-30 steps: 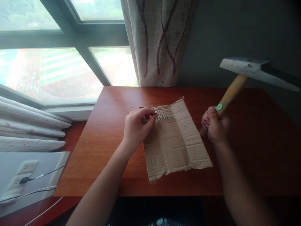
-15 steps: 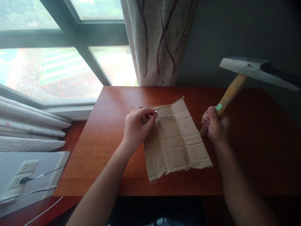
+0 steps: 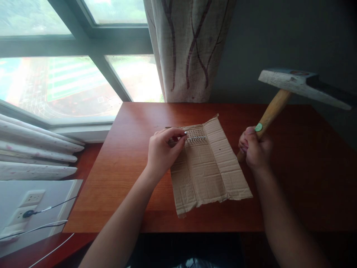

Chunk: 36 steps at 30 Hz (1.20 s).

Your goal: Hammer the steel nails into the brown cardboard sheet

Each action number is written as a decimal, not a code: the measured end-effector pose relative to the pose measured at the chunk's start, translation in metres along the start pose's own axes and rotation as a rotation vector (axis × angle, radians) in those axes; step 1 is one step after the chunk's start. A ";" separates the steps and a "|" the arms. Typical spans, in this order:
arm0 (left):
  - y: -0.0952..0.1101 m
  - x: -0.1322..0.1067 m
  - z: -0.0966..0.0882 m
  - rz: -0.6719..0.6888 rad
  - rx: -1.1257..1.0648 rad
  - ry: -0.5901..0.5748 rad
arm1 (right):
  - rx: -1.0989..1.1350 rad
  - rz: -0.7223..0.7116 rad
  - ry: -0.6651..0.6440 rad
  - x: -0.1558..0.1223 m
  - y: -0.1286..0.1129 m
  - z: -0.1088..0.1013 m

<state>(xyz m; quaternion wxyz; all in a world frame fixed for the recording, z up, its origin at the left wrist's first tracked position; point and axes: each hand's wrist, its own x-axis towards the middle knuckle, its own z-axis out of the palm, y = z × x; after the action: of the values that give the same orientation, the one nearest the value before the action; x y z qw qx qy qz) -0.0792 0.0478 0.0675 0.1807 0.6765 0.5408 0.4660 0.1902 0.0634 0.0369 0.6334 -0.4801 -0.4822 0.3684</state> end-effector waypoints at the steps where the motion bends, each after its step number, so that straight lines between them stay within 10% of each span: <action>1: 0.000 0.000 0.000 0.000 0.003 0.002 | -0.005 -0.001 0.001 0.000 0.000 0.000; 36: 0.000 0.000 0.000 0.019 0.021 0.001 | -0.056 0.010 -0.012 -0.002 -0.003 0.001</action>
<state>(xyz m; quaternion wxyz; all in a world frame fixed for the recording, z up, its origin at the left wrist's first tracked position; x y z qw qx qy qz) -0.0796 0.0475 0.0677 0.1692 0.6832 0.5394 0.4622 0.1891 0.0607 0.0389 0.6152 -0.4978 -0.4936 0.3607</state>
